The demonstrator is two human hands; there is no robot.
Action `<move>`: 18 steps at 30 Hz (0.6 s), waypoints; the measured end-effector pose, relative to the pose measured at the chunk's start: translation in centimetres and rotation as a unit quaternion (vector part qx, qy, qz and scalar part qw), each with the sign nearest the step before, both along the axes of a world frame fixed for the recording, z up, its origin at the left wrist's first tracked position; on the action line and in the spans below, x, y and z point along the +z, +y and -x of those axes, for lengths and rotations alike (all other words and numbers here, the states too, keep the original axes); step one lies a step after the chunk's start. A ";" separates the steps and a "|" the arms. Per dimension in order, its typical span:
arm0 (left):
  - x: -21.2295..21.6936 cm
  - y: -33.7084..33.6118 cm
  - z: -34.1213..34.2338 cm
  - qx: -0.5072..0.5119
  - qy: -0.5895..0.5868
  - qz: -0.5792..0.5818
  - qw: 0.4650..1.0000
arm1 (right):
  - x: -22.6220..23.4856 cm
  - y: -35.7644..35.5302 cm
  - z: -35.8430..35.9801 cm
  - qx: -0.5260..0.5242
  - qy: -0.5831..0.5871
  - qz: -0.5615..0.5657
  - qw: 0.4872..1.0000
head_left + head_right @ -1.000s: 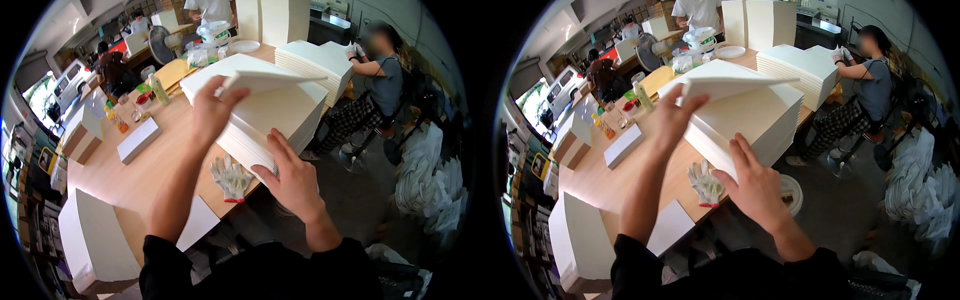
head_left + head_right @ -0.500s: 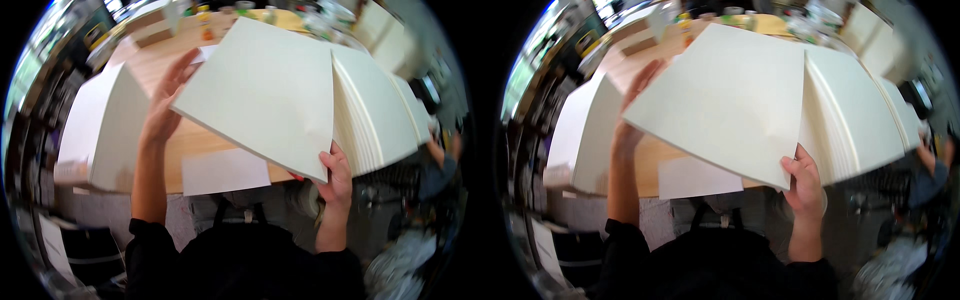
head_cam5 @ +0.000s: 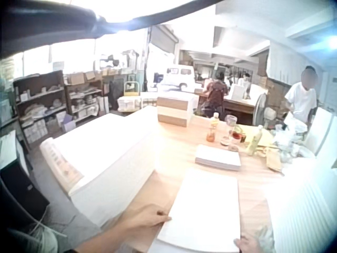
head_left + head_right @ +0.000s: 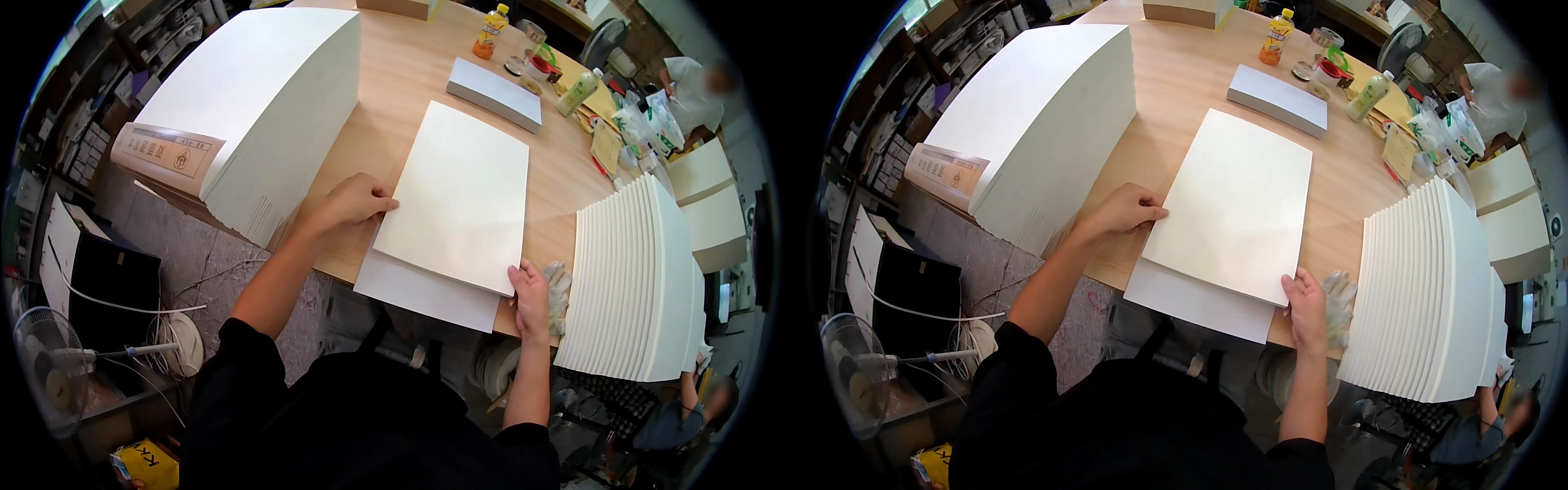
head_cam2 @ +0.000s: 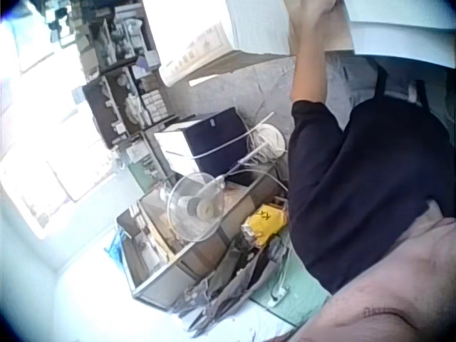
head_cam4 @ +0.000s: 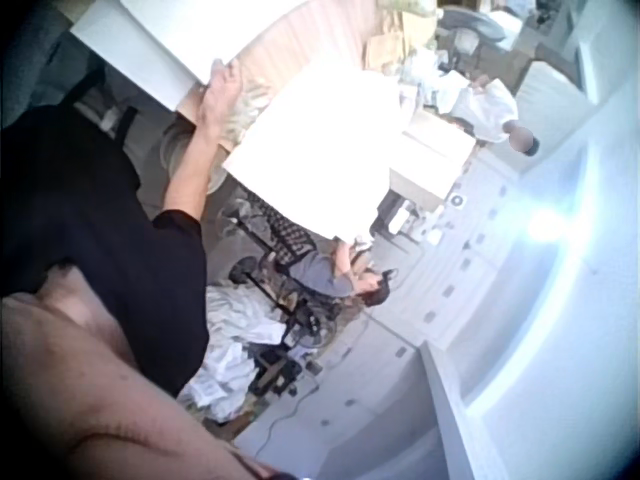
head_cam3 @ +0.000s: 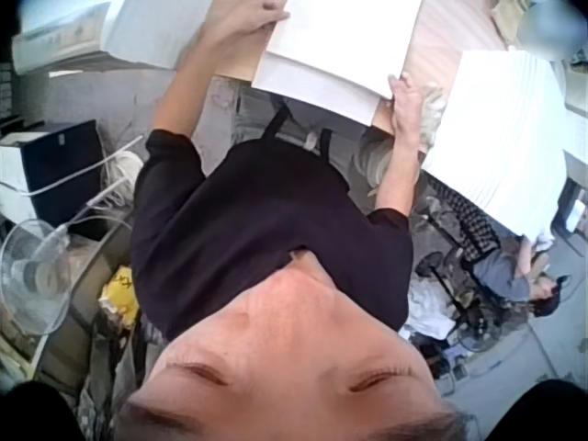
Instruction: The person repeatedly places a white cover sheet over a stack of pages, aligns them, and uses a wooden ruler to press the spine. They then lift the assembled unit and place it onto a growing stack. This cycle repeats throughout the clip.
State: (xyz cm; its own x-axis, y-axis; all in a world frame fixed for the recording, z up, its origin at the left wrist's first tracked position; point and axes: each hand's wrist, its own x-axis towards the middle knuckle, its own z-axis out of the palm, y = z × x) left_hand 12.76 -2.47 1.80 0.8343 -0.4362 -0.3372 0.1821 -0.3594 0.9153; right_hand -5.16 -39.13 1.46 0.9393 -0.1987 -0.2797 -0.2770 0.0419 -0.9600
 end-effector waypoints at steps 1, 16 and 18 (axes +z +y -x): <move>0.3 0.2 0.0 0.004 0.000 -0.021 1.000 | 0.2 0.4 0.0 -0.012 0.002 0.012 1.000; 0.6 2.8 8.2 0.047 -0.238 -0.175 0.954 | 0.2 0.2 0.3 -0.050 0.022 0.101 0.993; -0.4 3.1 10.7 0.050 -0.322 -0.168 0.930 | 0.7 -0.3 0.7 -0.027 0.035 0.120 0.992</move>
